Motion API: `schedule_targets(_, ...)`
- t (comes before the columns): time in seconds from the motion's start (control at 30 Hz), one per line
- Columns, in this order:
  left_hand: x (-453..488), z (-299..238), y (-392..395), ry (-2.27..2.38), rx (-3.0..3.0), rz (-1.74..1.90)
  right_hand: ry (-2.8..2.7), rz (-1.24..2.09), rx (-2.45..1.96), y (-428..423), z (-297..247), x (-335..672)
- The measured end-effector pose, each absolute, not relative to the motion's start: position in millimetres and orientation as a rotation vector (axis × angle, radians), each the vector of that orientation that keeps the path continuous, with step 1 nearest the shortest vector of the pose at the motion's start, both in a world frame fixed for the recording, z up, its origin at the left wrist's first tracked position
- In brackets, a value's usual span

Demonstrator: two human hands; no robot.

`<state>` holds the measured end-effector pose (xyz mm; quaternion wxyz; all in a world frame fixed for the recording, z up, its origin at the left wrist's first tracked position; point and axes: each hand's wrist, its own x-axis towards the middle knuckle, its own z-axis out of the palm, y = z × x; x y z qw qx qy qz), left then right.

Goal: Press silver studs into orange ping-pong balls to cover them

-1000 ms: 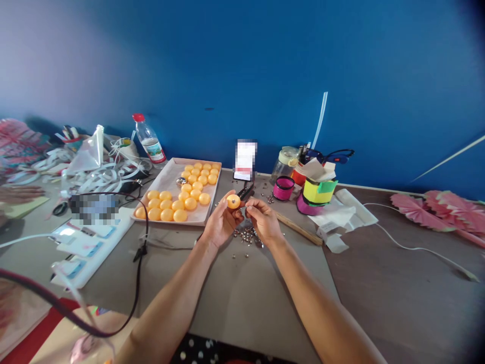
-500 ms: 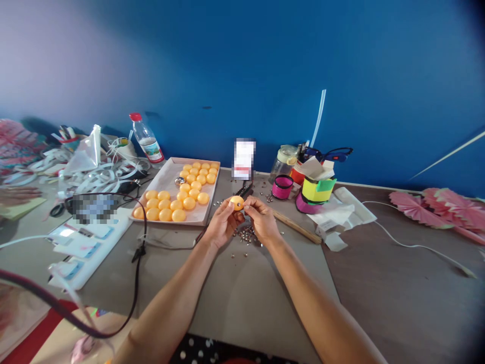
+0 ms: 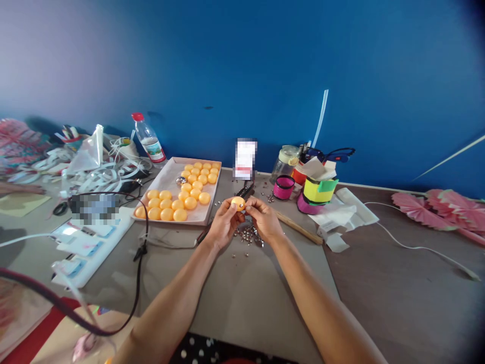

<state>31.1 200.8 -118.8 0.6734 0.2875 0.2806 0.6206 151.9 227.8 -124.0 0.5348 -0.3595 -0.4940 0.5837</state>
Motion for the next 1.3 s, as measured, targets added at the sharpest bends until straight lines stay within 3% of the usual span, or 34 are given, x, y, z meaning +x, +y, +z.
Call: schedule_targets(1.3,35.3,-120.8,200.4,0.668,0.621,1.417,-1.137,1.380,-0.869,234.8,-132.2,155.0)
